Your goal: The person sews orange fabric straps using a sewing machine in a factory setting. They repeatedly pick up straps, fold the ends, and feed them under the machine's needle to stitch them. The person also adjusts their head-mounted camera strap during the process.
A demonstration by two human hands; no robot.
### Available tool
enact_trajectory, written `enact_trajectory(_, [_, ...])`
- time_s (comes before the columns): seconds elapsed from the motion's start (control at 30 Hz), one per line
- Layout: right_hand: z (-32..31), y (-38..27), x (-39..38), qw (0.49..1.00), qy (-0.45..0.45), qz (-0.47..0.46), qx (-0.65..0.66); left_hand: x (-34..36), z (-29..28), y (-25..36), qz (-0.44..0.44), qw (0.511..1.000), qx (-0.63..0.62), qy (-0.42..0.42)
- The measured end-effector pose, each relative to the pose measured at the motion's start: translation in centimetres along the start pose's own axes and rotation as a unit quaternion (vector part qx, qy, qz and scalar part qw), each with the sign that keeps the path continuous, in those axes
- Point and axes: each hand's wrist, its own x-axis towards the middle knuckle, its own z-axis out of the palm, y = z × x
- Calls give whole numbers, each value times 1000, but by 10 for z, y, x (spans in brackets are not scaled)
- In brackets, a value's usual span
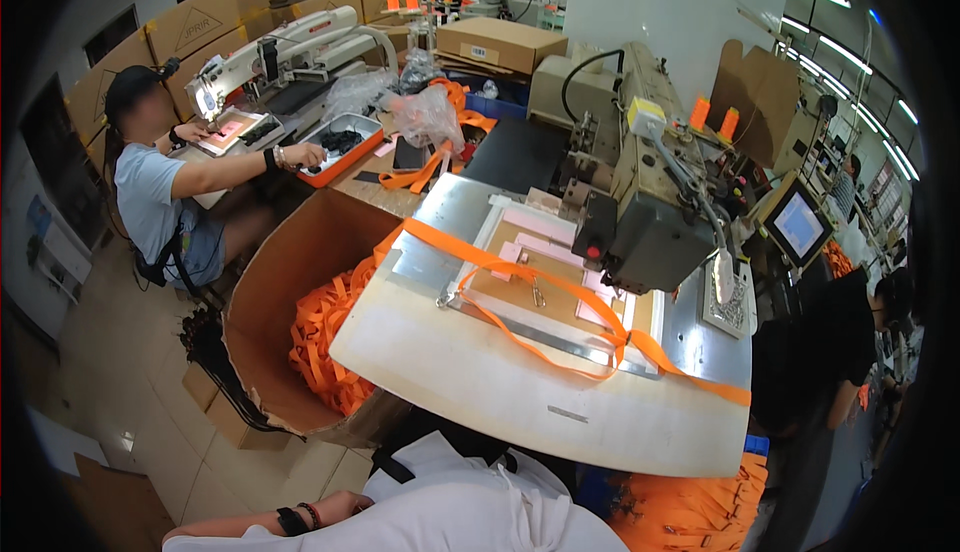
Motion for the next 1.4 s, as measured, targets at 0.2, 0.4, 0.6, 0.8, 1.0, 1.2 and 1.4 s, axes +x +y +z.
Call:
enact_trajectory(0.2, [-7,-6,10,1000,6,16,16,7,-10,25,4,994,112,-17])
enact_trajectory(0.4, [-14,-14,25,1000,4,20,20,13,-13,42,-8,992,118,30])
enact_trajectory(0.6, [-13,3,31,996,6,46,71,38,-42,85,39,992,112,45])
enact_trajectory(0.8, [72,141,47,947,-231,42,219,53,-85,143,41,987,148,49])
enact_trajectory(1.0, [100,224,38,846,-391,-150,329,88,-98,192,51,977,207,12])
enact_trajectory(1.2, [86,119,-67,951,-97,246,162,119,-99,231,46,960,269,-69])
enact_trajectory(1.4, [198,162,-41,781,16,323,534,127,-83,256,21,950,294,-104])
